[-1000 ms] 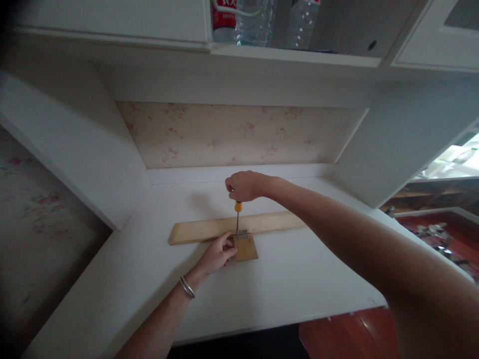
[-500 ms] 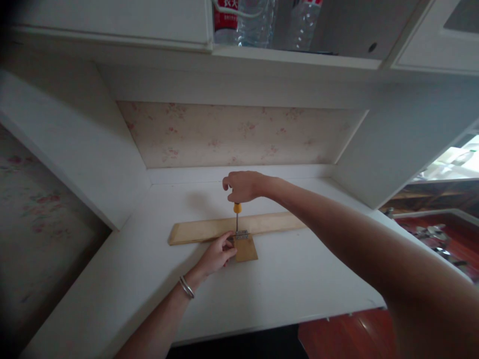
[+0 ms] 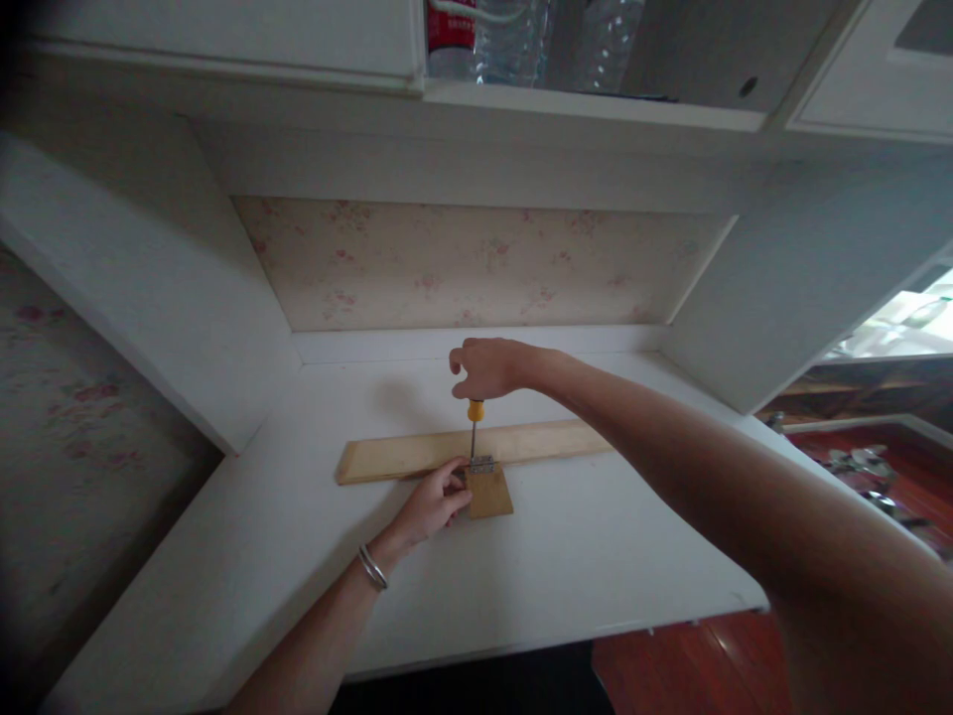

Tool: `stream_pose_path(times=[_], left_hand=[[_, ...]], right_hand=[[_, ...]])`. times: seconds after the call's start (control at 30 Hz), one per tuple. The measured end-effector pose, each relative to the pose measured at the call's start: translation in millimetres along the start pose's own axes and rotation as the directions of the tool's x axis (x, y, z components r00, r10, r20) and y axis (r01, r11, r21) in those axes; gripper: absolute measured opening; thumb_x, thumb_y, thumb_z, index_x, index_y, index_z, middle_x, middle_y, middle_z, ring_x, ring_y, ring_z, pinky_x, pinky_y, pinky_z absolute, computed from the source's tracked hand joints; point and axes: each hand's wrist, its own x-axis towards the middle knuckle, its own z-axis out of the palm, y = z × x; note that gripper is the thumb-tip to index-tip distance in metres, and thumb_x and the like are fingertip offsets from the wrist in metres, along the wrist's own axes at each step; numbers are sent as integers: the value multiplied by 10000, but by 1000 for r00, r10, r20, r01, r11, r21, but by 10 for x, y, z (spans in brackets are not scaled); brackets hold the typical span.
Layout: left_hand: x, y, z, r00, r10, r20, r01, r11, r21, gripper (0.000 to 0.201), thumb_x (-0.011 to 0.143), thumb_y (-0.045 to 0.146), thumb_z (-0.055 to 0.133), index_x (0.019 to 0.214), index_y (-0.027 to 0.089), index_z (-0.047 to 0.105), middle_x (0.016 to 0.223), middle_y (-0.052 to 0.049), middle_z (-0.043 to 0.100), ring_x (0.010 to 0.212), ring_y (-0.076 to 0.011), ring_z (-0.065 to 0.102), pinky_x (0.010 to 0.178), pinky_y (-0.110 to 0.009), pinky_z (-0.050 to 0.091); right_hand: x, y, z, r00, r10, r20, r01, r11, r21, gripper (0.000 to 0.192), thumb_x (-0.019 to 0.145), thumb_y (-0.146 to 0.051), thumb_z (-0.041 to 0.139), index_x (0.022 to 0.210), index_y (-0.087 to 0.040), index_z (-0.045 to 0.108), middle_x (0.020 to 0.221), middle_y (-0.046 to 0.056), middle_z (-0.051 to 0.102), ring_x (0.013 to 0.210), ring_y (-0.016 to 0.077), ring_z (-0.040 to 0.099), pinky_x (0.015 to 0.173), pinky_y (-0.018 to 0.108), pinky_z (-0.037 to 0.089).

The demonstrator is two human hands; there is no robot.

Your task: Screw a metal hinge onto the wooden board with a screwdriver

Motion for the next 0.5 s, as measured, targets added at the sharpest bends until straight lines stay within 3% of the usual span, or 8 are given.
stream_pose_path(times=[0.1, 0.17, 0.33, 0.5], left_hand=[[0, -6, -2, 1000, -3, -3, 3, 1000, 5, 559, 794, 250, 560, 1328, 192, 404, 911, -25, 585, 518, -57, 481, 424, -171, 356], [1, -8, -4, 1000, -3, -9, 3, 1000, 4, 565, 795, 251, 557, 1333, 186, 398, 909, -25, 585, 515, -57, 481, 420, -171, 353], [-1, 13, -6, 1000, -20, -3, 20, 1000, -2, 562, 790, 247, 567, 1328, 196, 412, 923, -33, 581, 520, -50, 478, 424, -161, 354], [-4, 30, 0, 1000, -18, -5, 18, 1000, -15, 553, 789, 237, 560, 1321, 193, 415, 922, -38, 574, 556, -63, 498, 423, -156, 359]], right_hand=[[2, 12, 18, 998, 58, -13, -59, 995, -76, 406, 833, -496, 394, 952, -185, 626, 931, 118, 644, 864, 260, 602, 673, 334, 400], [-14, 19, 16, 999, -3, -32, 1, 998, -67, 332, 819, -390, 437, 1034, -200, 601, 1019, 105, 624, 853, 233, 602, 673, 322, 400], [-53, 18, -11, 989, -148, -14, 148, 984, 99, 434, 700, -241, 553, 1133, -222, 551, 1195, 84, 519, 799, 148, 595, 685, 262, 421], [-29, 27, 20, 1000, 11, -29, -12, 999, -44, 383, 819, -439, 452, 1100, -209, 575, 1019, 107, 617, 884, 239, 592, 696, 319, 401]])
